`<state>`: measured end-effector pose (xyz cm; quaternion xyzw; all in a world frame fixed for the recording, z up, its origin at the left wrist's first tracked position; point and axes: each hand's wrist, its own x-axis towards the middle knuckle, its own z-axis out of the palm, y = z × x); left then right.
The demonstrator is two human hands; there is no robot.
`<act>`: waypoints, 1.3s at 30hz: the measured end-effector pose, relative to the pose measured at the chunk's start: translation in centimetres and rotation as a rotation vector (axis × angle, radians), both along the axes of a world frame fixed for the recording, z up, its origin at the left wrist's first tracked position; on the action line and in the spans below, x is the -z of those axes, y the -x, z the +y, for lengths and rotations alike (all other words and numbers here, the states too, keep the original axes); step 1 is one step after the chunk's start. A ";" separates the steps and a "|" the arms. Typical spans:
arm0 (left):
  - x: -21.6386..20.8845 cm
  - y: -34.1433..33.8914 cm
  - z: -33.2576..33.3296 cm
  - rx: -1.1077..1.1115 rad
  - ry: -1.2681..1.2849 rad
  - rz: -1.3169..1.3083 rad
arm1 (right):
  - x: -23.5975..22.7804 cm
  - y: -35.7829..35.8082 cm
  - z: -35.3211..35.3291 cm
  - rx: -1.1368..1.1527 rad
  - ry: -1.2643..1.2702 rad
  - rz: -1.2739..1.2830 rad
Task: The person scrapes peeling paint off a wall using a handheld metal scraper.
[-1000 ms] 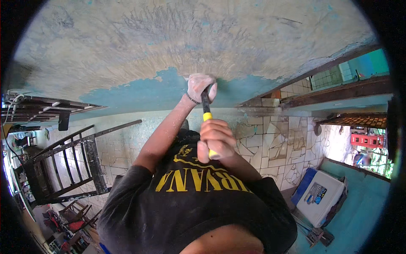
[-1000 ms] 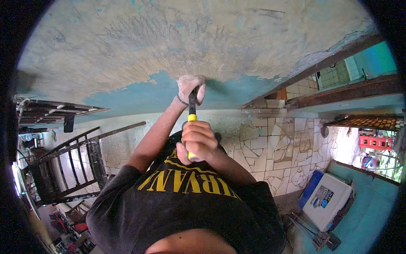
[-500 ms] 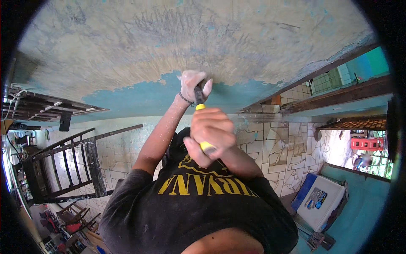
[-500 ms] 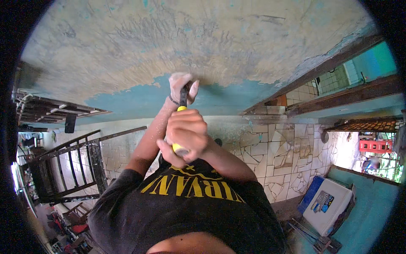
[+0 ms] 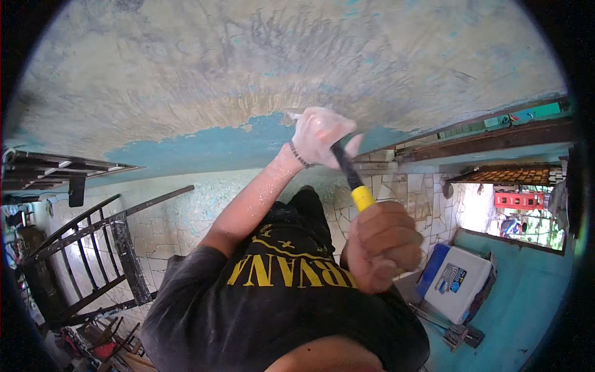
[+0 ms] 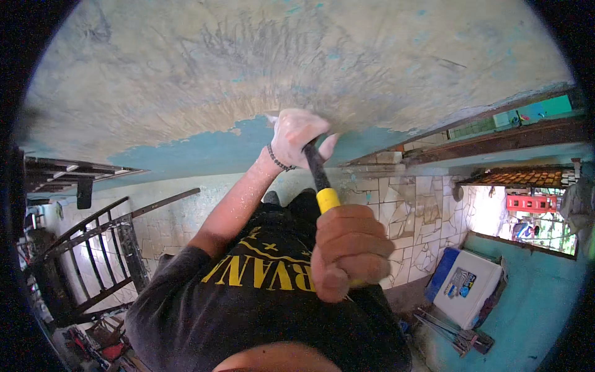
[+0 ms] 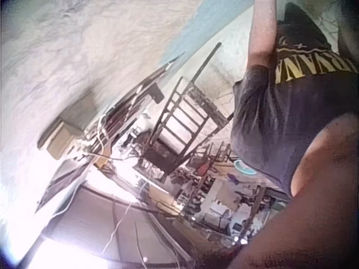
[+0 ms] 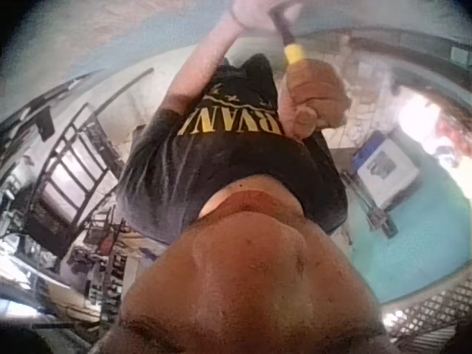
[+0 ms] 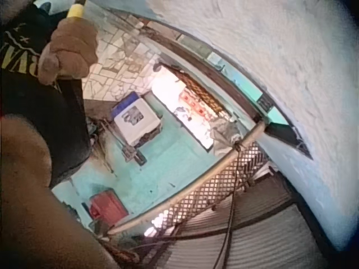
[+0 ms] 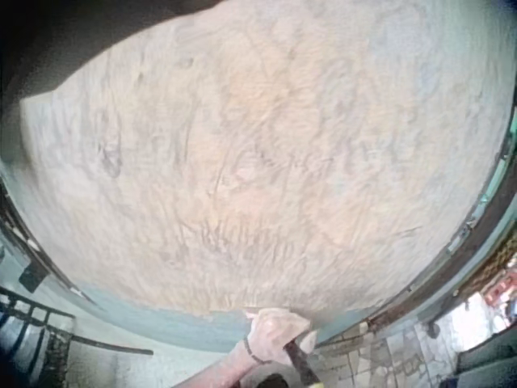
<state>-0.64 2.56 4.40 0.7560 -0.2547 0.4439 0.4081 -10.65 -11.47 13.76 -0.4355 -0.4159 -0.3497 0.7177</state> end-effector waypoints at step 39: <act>5.0 0.3 0.5 -0.111 0.031 -0.070 | 5.0 1.3 1.6 -0.001 0.111 -0.036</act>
